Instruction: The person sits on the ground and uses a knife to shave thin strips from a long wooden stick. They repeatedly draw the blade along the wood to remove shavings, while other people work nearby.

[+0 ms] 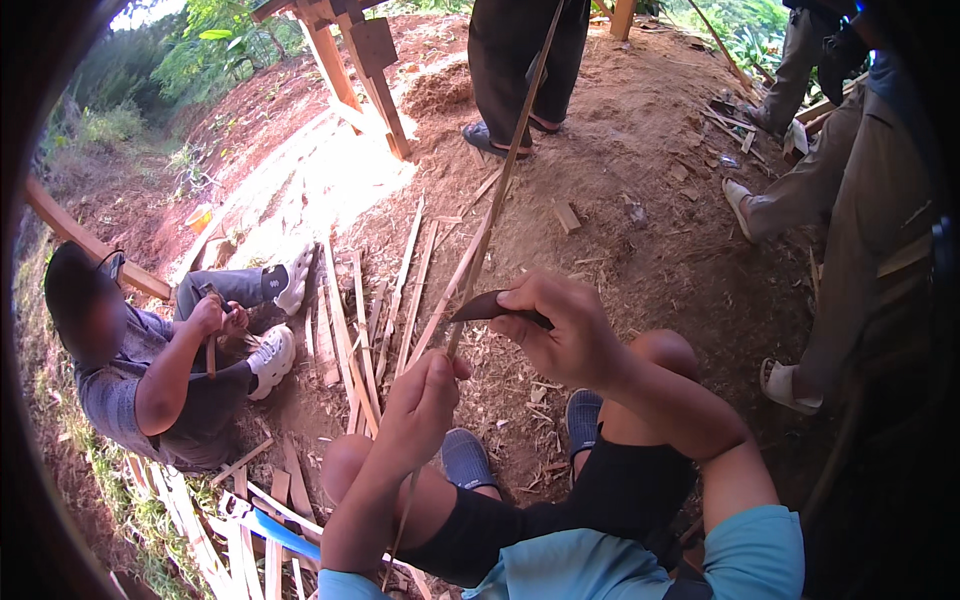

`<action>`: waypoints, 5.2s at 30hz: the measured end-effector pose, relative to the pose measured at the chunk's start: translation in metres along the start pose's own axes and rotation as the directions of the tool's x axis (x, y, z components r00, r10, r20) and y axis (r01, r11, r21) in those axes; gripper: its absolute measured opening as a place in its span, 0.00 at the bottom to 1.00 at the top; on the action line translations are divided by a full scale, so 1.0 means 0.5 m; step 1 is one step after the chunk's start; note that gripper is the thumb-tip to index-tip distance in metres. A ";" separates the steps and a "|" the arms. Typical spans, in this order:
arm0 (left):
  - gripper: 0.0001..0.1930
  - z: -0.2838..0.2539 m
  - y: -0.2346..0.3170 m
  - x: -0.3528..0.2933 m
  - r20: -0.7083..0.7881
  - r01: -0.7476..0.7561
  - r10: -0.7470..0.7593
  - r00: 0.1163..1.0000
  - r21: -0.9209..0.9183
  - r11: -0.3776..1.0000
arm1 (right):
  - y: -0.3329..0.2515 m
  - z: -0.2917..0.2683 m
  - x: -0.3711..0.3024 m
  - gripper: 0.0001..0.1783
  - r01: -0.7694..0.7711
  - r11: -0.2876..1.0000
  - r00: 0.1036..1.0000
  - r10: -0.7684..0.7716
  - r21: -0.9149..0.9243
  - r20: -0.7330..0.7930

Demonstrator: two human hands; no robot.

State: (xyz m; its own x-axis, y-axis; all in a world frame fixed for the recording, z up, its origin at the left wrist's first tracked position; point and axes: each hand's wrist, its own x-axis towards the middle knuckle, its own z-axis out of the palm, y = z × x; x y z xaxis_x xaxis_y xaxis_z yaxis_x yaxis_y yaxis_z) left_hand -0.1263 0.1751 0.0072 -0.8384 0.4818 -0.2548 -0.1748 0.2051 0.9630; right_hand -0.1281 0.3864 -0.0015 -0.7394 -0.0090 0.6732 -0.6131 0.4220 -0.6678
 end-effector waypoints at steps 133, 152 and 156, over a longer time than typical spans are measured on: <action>0.21 0.015 0.002 -0.005 -0.071 0.009 0.004 0.997 0.186 0.983 | 0.000 -0.008 0.027 0.12 -0.060 0.993 0.995 0.068 -0.100 0.072; 0.22 0.023 -0.014 -0.015 -0.020 -0.039 0.042 0.999 0.137 0.990 | -0.007 -0.005 0.013 0.11 -0.015 0.996 1.000 0.016 -0.089 0.012; 0.22 0.023 -0.005 -0.011 -0.051 -0.074 0.086 0.995 0.195 0.978 | 0.003 -0.015 0.031 0.11 -0.034 0.992 0.999 0.036 -0.125 0.014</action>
State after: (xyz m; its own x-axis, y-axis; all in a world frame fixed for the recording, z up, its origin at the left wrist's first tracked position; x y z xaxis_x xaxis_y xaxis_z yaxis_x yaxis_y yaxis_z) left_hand -0.1153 0.1816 0.0050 -0.8757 0.4533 -0.1664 -0.0078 0.3313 0.9435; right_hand -0.1381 0.3937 0.0103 -0.7652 -0.0067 0.6438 -0.5478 0.5322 -0.6455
